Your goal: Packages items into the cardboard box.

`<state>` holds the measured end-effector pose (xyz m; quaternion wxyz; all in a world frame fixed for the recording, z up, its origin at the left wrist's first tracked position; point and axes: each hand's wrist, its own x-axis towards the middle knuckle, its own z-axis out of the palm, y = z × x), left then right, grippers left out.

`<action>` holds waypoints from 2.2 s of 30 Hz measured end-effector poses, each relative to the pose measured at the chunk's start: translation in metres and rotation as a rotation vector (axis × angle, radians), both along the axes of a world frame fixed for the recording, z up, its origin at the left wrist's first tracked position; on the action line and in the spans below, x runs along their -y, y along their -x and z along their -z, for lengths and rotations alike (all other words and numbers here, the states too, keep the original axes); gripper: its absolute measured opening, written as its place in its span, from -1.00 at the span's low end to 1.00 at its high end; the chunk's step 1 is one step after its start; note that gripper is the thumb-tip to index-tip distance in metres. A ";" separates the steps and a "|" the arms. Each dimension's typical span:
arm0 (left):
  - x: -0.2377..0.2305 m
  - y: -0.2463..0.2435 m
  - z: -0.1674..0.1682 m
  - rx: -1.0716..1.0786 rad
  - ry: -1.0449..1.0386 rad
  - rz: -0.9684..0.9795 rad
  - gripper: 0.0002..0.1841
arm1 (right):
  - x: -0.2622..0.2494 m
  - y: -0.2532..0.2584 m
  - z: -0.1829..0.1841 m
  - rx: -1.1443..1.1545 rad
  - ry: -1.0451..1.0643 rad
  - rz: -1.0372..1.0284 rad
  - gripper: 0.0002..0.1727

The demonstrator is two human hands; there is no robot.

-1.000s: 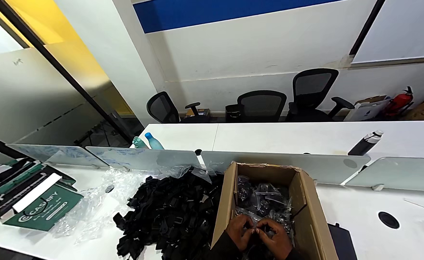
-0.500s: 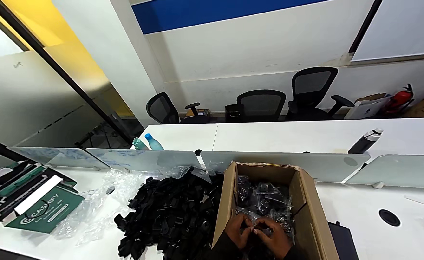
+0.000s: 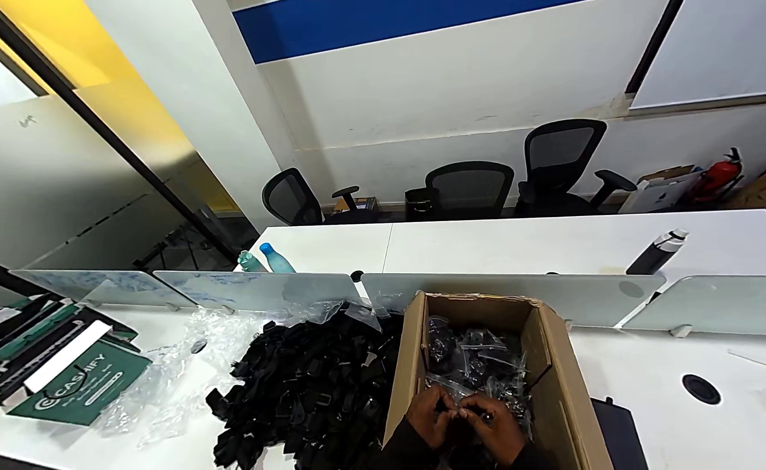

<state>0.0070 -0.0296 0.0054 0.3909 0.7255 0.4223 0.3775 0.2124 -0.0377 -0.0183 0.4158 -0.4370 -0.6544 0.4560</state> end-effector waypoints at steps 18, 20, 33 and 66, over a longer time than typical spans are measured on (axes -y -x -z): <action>0.000 0.000 -0.002 -0.101 0.002 -0.040 -0.80 | 0.000 0.002 0.004 0.064 -0.095 0.053 -0.83; 0.000 0.000 -0.003 -0.132 -0.001 -0.003 -0.77 | -0.001 0.002 0.005 0.064 -0.121 0.063 -0.84; -0.001 0.001 0.002 -0.152 -0.043 -0.032 -0.83 | -0.001 0.006 0.011 0.106 -0.206 0.051 -0.82; 0.001 -0.002 -0.007 -0.264 -0.069 -0.053 -0.88 | -0.002 0.002 0.008 0.089 -0.229 0.052 -0.79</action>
